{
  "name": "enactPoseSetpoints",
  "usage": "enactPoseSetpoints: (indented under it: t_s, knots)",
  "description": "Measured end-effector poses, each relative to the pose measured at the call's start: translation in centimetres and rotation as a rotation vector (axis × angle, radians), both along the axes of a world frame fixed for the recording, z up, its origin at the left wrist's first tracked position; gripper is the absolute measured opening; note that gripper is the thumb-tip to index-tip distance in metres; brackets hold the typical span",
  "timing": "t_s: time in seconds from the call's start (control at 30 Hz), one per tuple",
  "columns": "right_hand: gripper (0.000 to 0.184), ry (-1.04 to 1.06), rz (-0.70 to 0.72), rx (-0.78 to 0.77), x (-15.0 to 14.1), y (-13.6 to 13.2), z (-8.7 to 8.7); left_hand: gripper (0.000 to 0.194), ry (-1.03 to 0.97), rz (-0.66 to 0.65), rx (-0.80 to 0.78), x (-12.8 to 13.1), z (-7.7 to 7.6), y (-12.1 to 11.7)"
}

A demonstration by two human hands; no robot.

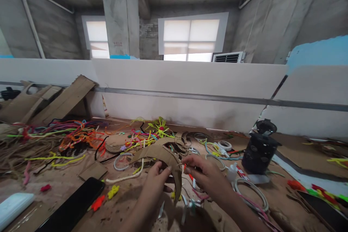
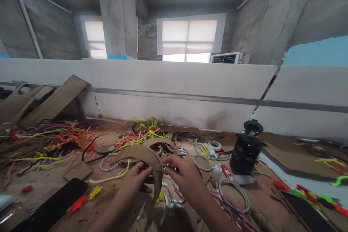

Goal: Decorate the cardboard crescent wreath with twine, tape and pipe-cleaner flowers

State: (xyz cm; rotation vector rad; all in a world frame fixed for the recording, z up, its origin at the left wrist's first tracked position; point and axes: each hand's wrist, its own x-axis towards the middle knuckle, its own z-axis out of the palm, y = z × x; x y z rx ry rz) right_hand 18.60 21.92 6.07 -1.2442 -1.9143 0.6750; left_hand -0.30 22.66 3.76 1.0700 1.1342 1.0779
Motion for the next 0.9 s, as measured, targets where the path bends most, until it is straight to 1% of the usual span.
enactPoseSetpoints:
  t_s: [0.1, 0.37, 0.53, 0.7, 0.9]
  knots:
    - [0.014, -0.002, -0.034, -0.012, -0.4, -0.1, -0.2, 0.042, -0.005, -0.011, -0.008, 0.1, 0.0, -0.1]
    - [0.012, -0.037, -0.099, 0.059, -1.5, -0.8, -0.5, 0.033, -0.025, -0.005, -0.012, 0.4, 0.1, -0.3]
    - [0.013, -0.048, -0.134, 0.077, -2.0, -1.0, -0.9, 0.033, -0.044, 0.003, -0.026, 0.5, 0.0, -0.5]
    - [0.011, -0.02, -0.15, 0.093, -2.4, -1.0, -1.4, 0.033, -0.062, -0.002, -0.031, 0.6, 0.2, -0.5]
    - [0.009, -0.042, -0.162, 0.119, -2.5, -1.1, -1.6, 0.035, -0.075, -0.006, -0.032, 0.5, 0.2, -0.7]
